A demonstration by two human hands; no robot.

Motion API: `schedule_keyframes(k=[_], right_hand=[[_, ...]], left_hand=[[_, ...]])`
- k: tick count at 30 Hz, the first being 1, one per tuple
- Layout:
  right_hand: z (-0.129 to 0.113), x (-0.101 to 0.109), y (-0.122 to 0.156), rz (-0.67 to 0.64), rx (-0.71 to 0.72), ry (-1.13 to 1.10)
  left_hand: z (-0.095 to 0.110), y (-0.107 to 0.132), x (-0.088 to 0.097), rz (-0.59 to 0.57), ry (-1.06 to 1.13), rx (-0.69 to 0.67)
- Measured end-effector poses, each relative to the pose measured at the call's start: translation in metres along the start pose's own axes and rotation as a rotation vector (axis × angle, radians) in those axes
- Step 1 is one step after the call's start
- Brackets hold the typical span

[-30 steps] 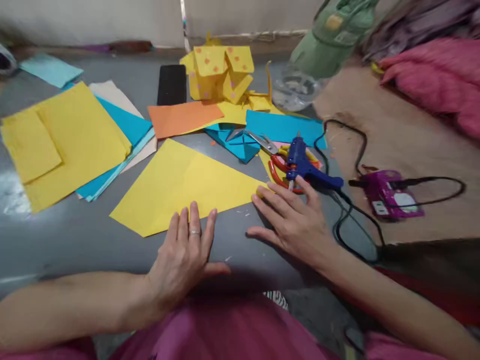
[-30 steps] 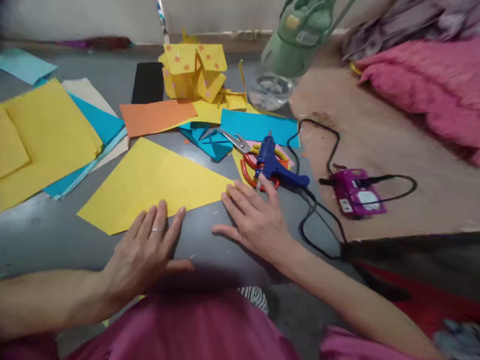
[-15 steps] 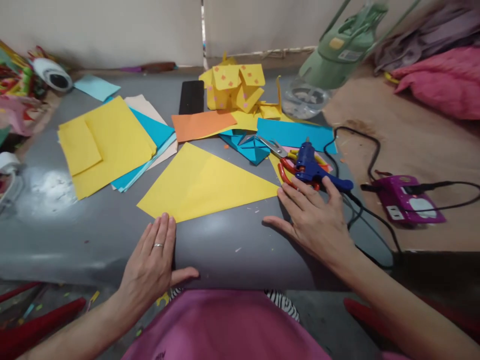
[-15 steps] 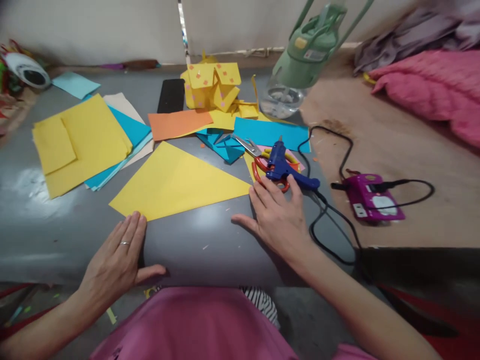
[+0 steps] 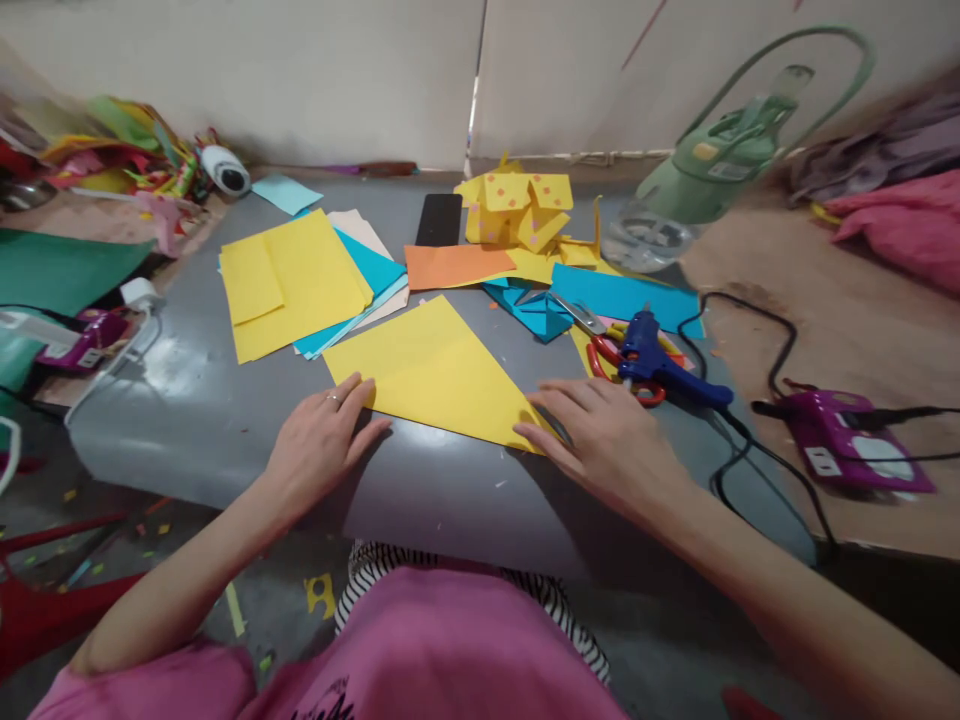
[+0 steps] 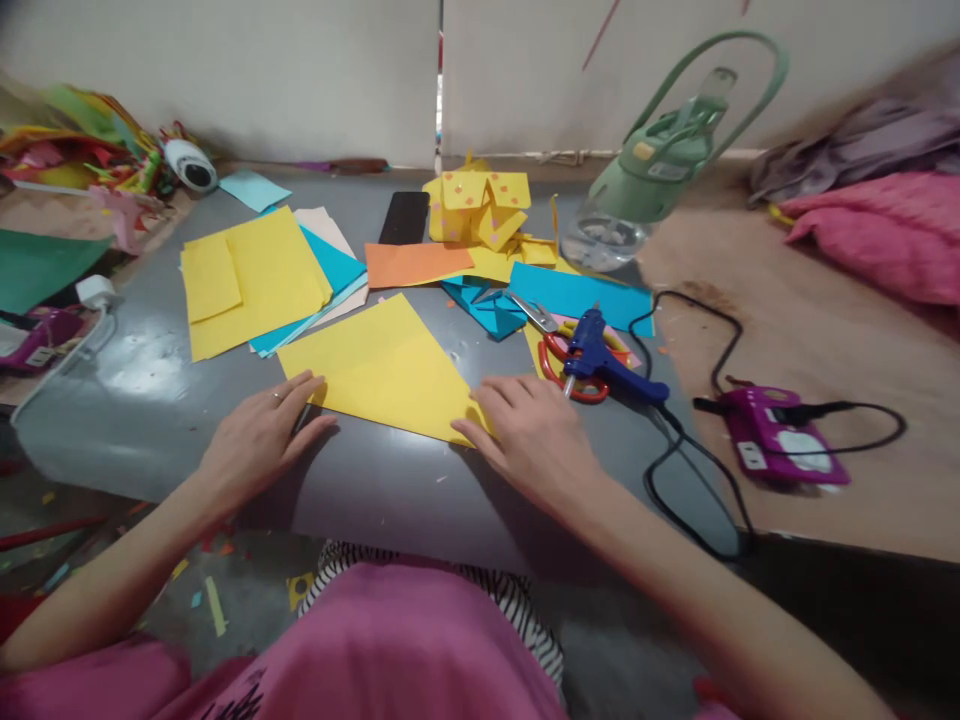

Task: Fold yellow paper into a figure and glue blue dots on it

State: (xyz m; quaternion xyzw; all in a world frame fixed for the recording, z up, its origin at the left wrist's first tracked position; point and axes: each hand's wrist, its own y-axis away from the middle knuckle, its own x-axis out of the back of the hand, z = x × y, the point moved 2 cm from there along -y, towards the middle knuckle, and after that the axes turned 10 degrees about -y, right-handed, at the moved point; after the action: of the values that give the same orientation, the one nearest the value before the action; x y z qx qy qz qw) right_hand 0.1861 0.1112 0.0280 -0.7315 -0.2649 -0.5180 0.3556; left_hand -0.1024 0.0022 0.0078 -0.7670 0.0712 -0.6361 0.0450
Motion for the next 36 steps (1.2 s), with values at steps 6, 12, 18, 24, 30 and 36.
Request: schedule_keyframes(k=[6,12,18,24,30,36], right_hand=[[0.013,-0.020,-0.108,-0.269,-0.412,-0.252],[0.022,-0.033,-0.138,-0.279,-0.468,-0.268],[0.017,-0.034,-0.125,-0.264,-0.426,-0.392],[0.030,-0.016,-0.113,-0.118,-0.419,-0.560],[0.036,-0.016,-0.098,-0.125,-0.485,-0.909],[0.023,-0.012,-0.085,-0.044,-0.507,-1.137]], left_hand=[[-0.019,-0.034,-0.005,-0.192,0.019,0.148],[-0.033,-0.045,-0.016,-0.193,0.073,0.189],[-0.040,-0.047,-0.026,-0.074,0.105,0.180],[-0.053,-0.043,-0.020,-0.036,0.453,0.345],[-0.034,-0.040,-0.014,-0.277,1.291,0.522],[-0.017,-0.050,-0.009,-0.148,1.503,0.671]])
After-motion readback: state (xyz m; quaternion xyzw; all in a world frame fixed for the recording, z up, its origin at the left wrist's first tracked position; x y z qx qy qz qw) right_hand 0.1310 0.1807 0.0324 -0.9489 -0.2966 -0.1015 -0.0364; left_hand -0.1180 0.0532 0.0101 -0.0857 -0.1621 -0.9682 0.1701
